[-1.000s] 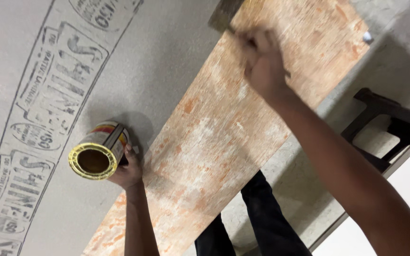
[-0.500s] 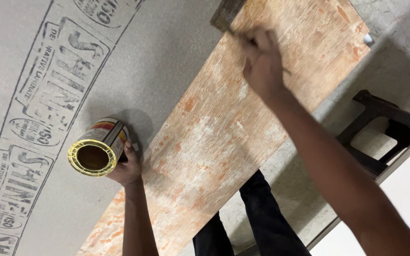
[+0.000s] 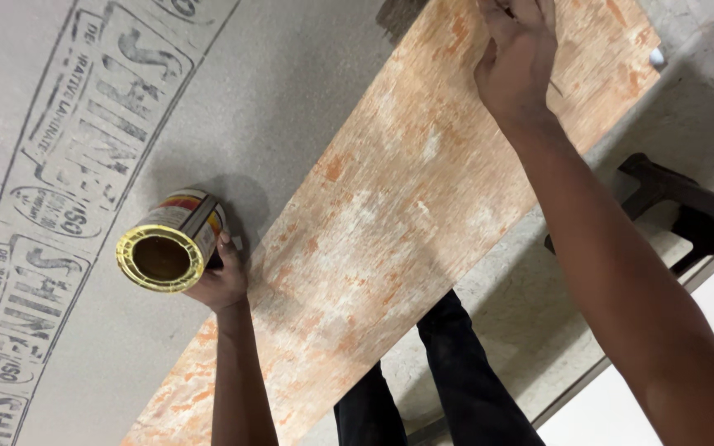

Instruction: The person applies a brown liquid finish to a long wooden plank using a paintbrush. They repeatedly dip the brush into a can and spread the liquid along the length of the plank, covering the surface evenly.

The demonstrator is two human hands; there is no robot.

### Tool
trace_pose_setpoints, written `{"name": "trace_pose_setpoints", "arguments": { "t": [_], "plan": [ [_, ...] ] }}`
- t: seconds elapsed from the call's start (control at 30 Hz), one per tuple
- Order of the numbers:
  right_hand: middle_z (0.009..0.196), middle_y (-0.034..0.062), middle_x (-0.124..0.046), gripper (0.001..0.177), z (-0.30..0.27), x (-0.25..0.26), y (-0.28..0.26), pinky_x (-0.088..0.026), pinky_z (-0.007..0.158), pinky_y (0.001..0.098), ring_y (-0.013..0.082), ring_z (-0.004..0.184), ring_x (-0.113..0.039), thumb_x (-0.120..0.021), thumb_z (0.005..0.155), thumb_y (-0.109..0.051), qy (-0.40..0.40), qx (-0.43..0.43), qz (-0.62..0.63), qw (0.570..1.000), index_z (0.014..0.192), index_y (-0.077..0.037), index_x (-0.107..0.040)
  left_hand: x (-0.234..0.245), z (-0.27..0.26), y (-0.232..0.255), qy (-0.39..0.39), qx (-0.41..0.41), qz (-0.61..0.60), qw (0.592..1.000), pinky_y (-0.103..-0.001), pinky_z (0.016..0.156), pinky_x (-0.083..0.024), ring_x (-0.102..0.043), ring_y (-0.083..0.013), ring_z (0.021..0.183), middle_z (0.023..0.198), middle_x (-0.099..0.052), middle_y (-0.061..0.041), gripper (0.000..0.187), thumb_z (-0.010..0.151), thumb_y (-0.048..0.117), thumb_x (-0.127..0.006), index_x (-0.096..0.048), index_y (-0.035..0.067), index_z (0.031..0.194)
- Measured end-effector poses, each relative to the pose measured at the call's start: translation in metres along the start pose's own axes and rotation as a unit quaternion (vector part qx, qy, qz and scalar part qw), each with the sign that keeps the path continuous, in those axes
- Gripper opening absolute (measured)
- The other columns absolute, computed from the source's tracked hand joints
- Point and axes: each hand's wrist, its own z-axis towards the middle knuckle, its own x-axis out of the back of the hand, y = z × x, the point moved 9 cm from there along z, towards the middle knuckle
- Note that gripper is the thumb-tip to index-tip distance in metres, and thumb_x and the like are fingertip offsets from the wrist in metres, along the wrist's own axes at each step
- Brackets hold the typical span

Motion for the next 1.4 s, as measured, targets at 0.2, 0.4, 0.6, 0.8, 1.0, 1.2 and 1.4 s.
{"name": "trace_pose_setpoints", "arguments": {
  "t": [0.2,0.4,0.6,0.8,1.0,1.2,1.4],
  "plan": [
    [0.116,0.0087,-0.067,0.049,-0.015,-0.010,-0.028,-0.052,0.083,0.0329,0.0257,0.101,-0.055,-0.062,0.085,0.022,-0.039,-0.004,-0.013,0.999,0.127,0.001,-0.077,0.001,-0.004,-0.006,0.008,-0.041,0.102,0.994,-0.049,0.118,-0.048,-0.051,-0.0383,0.142,0.150,-0.047,-0.024,0.073,0.105,0.042,-0.074,-0.041,-0.001,0.153],
    [0.118,0.0053,-0.066,0.046,-0.051,-0.020,-0.065,-0.054,0.087,0.0310,0.0226,0.102,-0.054,-0.065,0.088,0.019,-0.057,0.021,0.001,0.998,0.127,-0.002,-0.076,0.002,-0.004,-0.011,0.007,-0.022,0.096,0.995,-0.051,0.117,-0.048,-0.052,-0.0377,0.141,0.149,-0.048,-0.023,0.073,0.103,0.045,-0.074,-0.043,0.000,0.152],
    [0.123,0.0076,-0.066,0.057,-0.039,-0.001,-0.086,-0.054,0.093,0.0310,0.0254,0.111,-0.058,-0.063,0.083,0.019,-0.046,0.003,0.040,0.998,0.133,-0.005,-0.074,0.001,0.003,0.002,0.010,-0.041,0.080,0.996,-0.050,0.115,-0.049,-0.057,-0.0377,0.137,0.147,-0.054,-0.022,0.066,0.103,0.041,-0.075,-0.050,-0.001,0.148],
    [0.121,0.0098,-0.065,0.053,-0.014,0.006,-0.060,-0.050,0.098,0.0401,0.0265,0.111,-0.058,-0.068,0.080,0.017,0.018,-0.019,-0.044,0.999,0.128,-0.003,-0.073,0.005,-0.001,0.011,0.019,-0.071,0.111,0.991,-0.051,0.113,-0.048,-0.058,-0.0406,0.132,0.143,-0.056,-0.023,0.059,0.101,0.030,-0.080,-0.054,-0.001,0.144],
    [0.124,0.0093,-0.064,0.057,-0.038,-0.009,-0.065,-0.055,0.088,0.0327,0.0257,0.108,-0.058,-0.065,0.081,0.019,-0.030,-0.019,0.022,0.999,0.132,-0.004,-0.073,-0.002,0.012,0.018,-0.006,-0.021,-0.009,1.000,-0.047,0.109,-0.054,-0.066,-0.0338,0.125,0.136,-0.064,-0.019,0.052,0.103,0.031,-0.077,-0.058,0.000,0.139],
    [0.120,0.0055,-0.064,0.039,-0.017,-0.013,-0.012,-0.055,0.085,0.0303,0.0215,0.110,-0.062,-0.064,0.091,0.017,-0.029,-0.109,0.045,0.993,0.124,-0.003,-0.072,0.001,0.007,0.016,0.002,-0.030,0.039,0.999,-0.046,0.108,-0.054,-0.064,-0.0327,0.126,0.134,-0.063,-0.019,0.055,0.103,0.033,-0.078,-0.055,-0.001,0.139],
    [0.126,0.0035,-0.064,0.038,-0.072,-0.021,-0.109,-0.055,0.103,0.0400,0.0222,0.119,-0.061,-0.067,0.087,0.012,-0.055,0.018,0.022,0.998,0.118,-0.009,-0.073,-0.001,0.013,0.021,0.004,-0.040,0.064,0.997,-0.046,0.106,-0.054,-0.066,-0.0348,0.123,0.132,-0.065,-0.019,0.052,0.101,0.035,-0.077,-0.061,0.000,0.136]
  ]
}}
